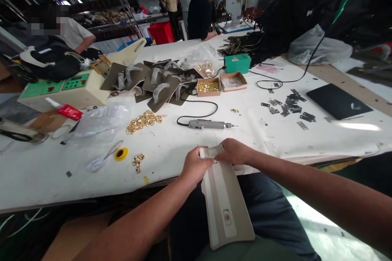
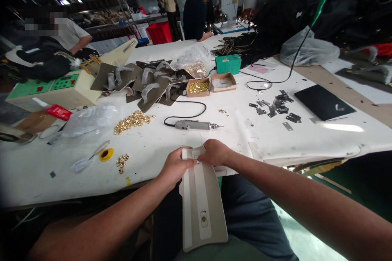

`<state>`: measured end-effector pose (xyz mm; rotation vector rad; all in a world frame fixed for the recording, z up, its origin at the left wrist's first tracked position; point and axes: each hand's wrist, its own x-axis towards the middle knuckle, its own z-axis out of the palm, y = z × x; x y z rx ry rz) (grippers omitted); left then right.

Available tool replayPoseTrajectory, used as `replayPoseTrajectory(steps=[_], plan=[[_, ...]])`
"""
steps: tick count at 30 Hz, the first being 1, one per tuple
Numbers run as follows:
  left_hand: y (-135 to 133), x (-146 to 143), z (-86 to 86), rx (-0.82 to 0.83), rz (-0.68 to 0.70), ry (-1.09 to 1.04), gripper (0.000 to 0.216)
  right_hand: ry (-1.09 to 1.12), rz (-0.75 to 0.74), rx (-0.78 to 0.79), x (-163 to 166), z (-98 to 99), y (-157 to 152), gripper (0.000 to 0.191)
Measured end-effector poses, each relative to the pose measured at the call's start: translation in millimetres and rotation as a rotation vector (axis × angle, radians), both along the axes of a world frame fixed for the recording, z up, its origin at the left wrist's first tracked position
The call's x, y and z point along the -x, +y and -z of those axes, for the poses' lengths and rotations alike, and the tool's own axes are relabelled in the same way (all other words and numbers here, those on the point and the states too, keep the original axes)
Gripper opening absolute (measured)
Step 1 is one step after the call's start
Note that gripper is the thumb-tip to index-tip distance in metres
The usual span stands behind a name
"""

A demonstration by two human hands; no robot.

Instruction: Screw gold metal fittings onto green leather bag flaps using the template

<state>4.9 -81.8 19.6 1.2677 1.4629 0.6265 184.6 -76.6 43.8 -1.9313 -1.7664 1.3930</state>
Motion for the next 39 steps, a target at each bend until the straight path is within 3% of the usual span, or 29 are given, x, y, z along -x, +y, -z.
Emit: replayPoseTrajectory(steps=[4, 11, 15, 18, 20, 24, 28, 33, 36, 39], plan=[[3.5, -2.5, -1.1, -0.048, 0.049, 0.102, 0.034, 0.059, 0.001, 0.083, -2.0, 2.3, 2.6, 0.014], [1.9, 2.0, -9.0, -0.29, 0.148, 0.313, 0.057, 0.027, -0.028, 0.112, -2.7, 2.5, 6.4, 0.012], [-2.0, 6.6, -12.3, -0.529, 0.295, 0.385, 0.033, -0.014, -0.081, 0.094, -4.1, 2.3, 9.3, 0.016], [-1.0, 11.2, -2.4, -0.721, 0.465, 0.479, 0.015, -0.027, -0.075, 0.072, -4.4, 2.8, 10.3, 0.015], [2.0, 15.4, 8.3, -0.813, 0.501, 0.543, 0.013, -0.034, -0.082, 0.071, -3.8, 2.4, 9.9, 0.016], [8.4, 22.9, 26.2, -0.859, 0.471, 0.555, 0.016, -0.024, -0.099, 0.044, -8.0, -1.4, 4.2, 0.019], [10.0, 23.8, 31.0, -0.85, 0.44, 0.518, 0.018, -0.01, 0.028, -0.144, -43.3, -0.6, -1.1, 0.026], [10.1, 22.6, 29.1, -0.795, 0.417, 0.493, 0.016, -0.434, 0.295, -0.419, -118.1, 12.8, 14.8, 0.022], [9.9, 24.4, 30.5, -0.782, 0.417, 0.482, 0.016, -0.523, 0.298, -0.424, -139.8, 20.8, 28.0, 0.022], [9.2, 25.7, 32.6, -0.784, 0.407, 0.475, 0.017, -0.548, 0.251, -0.414, -141.2, 24.5, 36.1, 0.019]])
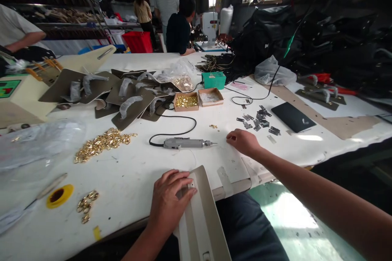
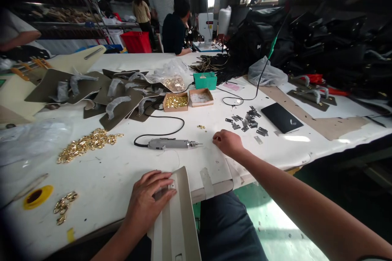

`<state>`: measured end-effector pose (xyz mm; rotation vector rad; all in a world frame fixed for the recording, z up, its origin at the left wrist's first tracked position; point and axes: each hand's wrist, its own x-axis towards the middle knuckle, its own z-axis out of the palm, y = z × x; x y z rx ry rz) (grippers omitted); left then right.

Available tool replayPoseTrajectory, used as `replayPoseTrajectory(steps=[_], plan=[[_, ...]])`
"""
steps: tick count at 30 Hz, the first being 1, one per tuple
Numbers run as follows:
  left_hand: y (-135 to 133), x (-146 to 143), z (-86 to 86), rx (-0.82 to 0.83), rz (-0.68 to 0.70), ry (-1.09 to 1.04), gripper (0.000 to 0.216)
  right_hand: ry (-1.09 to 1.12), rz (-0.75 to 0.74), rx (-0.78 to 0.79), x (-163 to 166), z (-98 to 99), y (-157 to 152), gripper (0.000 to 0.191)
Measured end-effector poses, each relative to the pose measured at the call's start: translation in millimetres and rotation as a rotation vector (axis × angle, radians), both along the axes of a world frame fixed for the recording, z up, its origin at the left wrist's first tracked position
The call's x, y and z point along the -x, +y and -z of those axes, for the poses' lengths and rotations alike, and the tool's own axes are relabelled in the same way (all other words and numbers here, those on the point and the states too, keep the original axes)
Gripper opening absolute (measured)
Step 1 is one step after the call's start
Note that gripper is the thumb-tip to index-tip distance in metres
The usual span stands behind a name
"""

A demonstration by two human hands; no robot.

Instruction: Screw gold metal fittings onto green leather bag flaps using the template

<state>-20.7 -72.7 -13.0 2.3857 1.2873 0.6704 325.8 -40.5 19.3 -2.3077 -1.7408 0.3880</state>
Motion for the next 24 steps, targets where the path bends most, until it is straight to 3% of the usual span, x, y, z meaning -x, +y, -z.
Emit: replayPoseTrajectory(steps=[18, 24], plan=[[-2.9, 1.8, -0.1, 0.035, -0.009, -0.043, 0.019, 0.002, -0.12, 0.248, -14.4, -10.6, 34.7, 0.008], [-3.6, 0.5, -3.3, 0.04, -0.011, -0.055, 0.018, 0.044, -0.149, 0.225, -10.9, -13.6, 36.7, 0.001]])
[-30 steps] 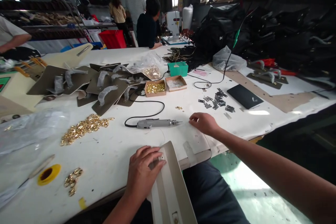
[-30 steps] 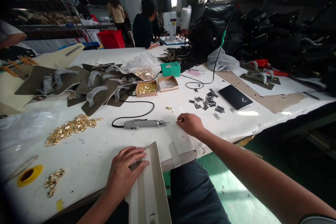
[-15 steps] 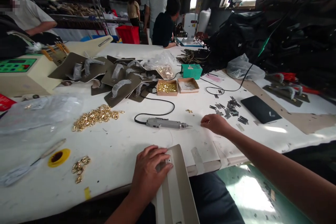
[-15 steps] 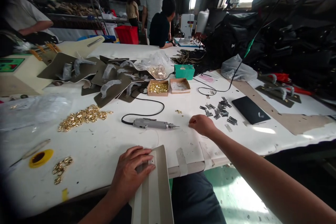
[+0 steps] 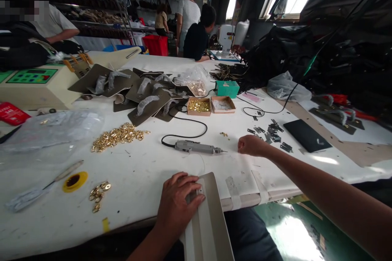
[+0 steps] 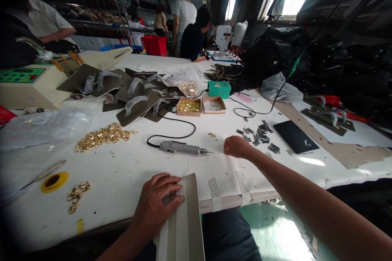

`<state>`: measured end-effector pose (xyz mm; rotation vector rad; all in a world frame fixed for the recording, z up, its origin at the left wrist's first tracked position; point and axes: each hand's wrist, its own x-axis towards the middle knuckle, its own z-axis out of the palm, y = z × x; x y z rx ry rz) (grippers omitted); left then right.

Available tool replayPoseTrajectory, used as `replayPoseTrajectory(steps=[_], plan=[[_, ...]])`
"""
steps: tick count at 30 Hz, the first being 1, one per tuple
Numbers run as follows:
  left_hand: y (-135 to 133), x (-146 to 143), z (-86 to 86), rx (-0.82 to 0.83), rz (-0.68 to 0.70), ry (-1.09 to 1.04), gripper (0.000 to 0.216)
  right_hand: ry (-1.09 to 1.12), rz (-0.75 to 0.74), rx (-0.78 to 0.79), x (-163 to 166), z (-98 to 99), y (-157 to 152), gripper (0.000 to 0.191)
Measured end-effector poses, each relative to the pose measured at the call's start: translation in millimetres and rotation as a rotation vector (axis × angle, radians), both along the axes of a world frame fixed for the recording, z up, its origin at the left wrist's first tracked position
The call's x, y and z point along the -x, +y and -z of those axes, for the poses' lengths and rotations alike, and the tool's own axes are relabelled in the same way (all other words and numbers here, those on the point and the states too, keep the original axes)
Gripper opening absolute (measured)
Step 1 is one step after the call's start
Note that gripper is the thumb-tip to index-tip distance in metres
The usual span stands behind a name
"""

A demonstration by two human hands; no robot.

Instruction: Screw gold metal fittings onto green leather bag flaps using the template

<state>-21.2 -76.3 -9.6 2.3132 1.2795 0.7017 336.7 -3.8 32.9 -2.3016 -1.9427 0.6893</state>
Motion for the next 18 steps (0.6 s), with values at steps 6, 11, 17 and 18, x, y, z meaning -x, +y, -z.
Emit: replayPoseTrajectory(steps=[6, 11, 17, 18], plan=[[-1.1, 2.1, 0.8, 0.003, 0.007, 0.002, 0.019, 0.2, 0.096, -0.07, 9.4, 2.9, 11.5, 0.023], [-0.4, 0.2, -0.5, 0.019, -0.002, 0.001, 0.018, 0.271, 0.191, -0.076, 11.4, 13.5, 33.1, 0.021], [-0.7, 0.1, 0.2, 0.01, 0.001, -0.003, 0.018, 0.23, 0.239, -0.057, 17.0, 19.3, 44.2, 0.018], [-0.8, 0.4, 0.8, 0.006, 0.0, -0.004, 0.018, 0.214, 0.243, -0.059, 18.1, 19.3, 45.5, 0.017]])
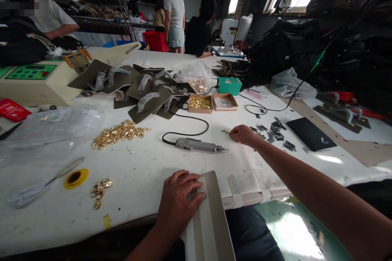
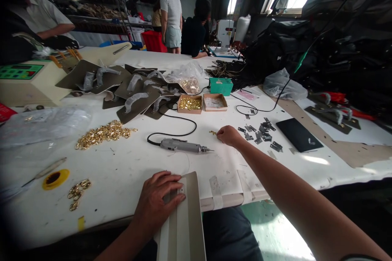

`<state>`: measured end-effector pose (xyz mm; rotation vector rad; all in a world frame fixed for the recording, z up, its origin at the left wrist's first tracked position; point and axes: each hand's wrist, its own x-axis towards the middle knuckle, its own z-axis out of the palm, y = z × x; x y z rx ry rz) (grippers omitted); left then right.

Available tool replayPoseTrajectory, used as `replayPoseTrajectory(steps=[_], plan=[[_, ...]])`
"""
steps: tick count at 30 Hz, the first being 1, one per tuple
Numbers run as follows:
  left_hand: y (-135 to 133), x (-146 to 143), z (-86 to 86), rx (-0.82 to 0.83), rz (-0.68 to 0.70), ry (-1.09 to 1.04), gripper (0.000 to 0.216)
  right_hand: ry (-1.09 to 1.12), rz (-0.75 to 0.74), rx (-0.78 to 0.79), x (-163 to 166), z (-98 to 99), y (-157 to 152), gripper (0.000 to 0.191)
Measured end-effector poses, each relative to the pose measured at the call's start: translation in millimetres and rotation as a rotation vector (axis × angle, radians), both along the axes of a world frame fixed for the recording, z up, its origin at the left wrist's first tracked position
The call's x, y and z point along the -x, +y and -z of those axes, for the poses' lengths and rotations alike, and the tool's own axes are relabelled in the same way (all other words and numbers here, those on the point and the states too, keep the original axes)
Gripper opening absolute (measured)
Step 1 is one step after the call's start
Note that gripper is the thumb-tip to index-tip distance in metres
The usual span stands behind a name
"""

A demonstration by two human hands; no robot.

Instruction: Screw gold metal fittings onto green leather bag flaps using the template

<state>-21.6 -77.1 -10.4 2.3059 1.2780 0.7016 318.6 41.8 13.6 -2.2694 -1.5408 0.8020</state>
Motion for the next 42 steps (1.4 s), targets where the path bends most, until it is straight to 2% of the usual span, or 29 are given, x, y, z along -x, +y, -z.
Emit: replayPoseTrajectory(steps=[7, 12, 16, 20, 23, 28, 34, 38, 42], plan=[[0.3, 1.2, 2.2, -0.003, 0.002, 0.008, 0.018, -0.117, 0.008, -0.03, -0.4, -2.1, -1.1, 0.02], [-0.6, 1.5, 1.6, 0.0, 0.009, 0.009, 0.018, -0.127, -0.089, -0.041, -9.2, -5.2, -8.7, 0.021], [0.4, 0.6, 0.8, 0.0, 0.003, 0.004, 0.018, -0.109, -0.156, -0.03, -30.3, -15.7, -15.8, 0.027], [1.8, 0.7, 2.6, -0.013, 0.009, 0.001, 0.018, -0.163, -0.226, -0.016, -54.0, -23.4, -31.0, 0.016], [2.0, 0.8, 4.6, -0.033, 0.007, 0.002, 0.018, -0.226, -0.241, 0.006, -61.2, -19.5, -43.3, 0.013], [1.4, 0.3, 4.1, -0.046, 0.005, 0.004, 0.018, -0.334, -0.193, -0.015, -56.3, -10.5, -54.3, 0.011], [-0.1, 2.1, 3.2, -0.037, 0.007, 0.01, 0.017, -0.387, -0.188, -0.043, -47.8, -13.2, -61.9, 0.011], [0.3, 2.4, 4.3, -0.033, 0.015, 0.013, 0.017, -0.309, -0.169, -0.054, -43.1, -16.5, -60.7, 0.014], [1.5, 0.9, 3.4, -0.029, 0.015, 0.016, 0.018, -0.156, -0.15, -0.052, -33.3, -16.1, -44.4, 0.026]])
